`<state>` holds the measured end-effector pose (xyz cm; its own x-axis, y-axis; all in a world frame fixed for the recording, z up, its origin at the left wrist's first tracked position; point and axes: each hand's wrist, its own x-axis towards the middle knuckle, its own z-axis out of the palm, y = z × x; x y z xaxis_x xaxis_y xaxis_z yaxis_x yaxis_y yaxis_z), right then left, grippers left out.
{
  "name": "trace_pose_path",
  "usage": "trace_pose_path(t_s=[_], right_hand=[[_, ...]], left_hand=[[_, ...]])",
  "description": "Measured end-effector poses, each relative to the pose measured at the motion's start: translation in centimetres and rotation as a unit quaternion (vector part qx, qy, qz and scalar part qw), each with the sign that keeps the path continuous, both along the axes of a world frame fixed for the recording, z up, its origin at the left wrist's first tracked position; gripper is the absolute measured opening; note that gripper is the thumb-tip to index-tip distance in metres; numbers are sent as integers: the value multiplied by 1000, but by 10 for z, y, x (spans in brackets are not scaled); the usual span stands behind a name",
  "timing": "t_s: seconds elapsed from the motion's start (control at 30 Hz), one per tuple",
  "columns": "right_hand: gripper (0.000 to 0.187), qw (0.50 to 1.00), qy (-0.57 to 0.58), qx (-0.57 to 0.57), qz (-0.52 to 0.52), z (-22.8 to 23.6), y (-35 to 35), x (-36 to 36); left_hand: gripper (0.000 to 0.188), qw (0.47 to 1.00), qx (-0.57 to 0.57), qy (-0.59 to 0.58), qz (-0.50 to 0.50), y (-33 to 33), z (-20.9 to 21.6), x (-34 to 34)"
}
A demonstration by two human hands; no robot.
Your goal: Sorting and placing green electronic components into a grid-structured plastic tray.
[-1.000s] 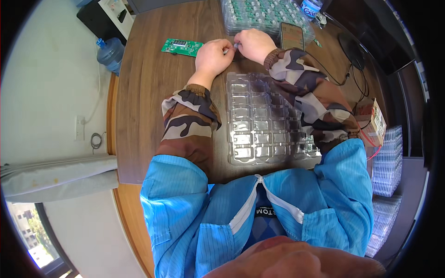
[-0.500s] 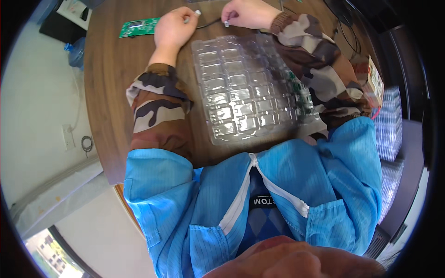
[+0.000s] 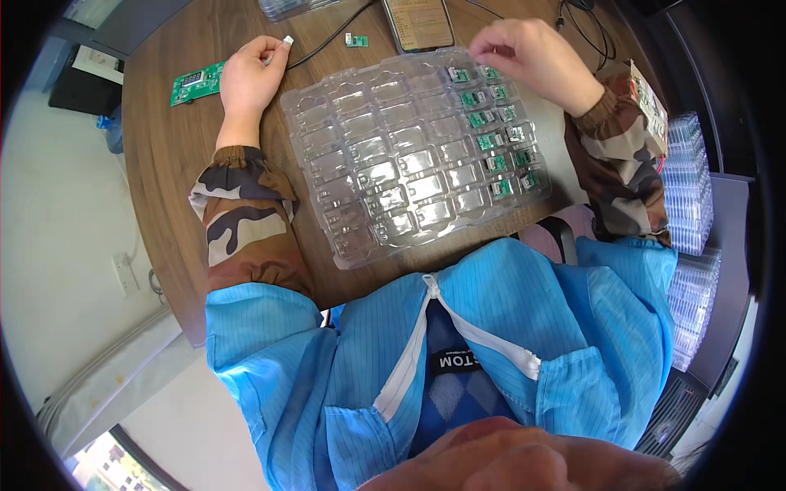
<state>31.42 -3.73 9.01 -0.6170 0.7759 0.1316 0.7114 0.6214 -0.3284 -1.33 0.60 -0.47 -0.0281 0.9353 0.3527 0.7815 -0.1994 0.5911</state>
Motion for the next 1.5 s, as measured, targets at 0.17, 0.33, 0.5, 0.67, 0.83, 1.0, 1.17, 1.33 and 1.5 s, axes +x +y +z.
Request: trace_pose_path(t_s=[0.17,0.33,0.5,0.67,0.83,1.0,1.17,1.33,1.5], right_hand=[[13,996,-13,93,1,-34,-6,4],[12,996,-37,67,-47,-42,-13,-5],[13,998,-2,31,-50,-40,-13,-3],[15,998,50,-2,-24,-35,-8,3],[14,957,219,-187,-27,-22,8,-10],[15,918,261,-297,6,-4,19,-66],[21,889,272,-363,69,-26,55,-114],[19,920,272,-281,-29,-35,79,-140],[16,953,248,-160,-68,-43,94,-153]], left_hand=[[20,1000,-4,-8,1,-2,5,4],[20,1000,8,-12,-2,-2,4,7],[20,1000,16,-12,-2,-4,2,7],[19,999,28,-19,-12,-6,6,9],[18,999,12,-28,-11,-6,6,6],[16,999,20,-50,-5,-6,7,8],[18,998,29,-63,1,-7,6,8],[19,995,39,-93,5,-3,2,9],[19,992,21,-127,7,-3,5,9]])
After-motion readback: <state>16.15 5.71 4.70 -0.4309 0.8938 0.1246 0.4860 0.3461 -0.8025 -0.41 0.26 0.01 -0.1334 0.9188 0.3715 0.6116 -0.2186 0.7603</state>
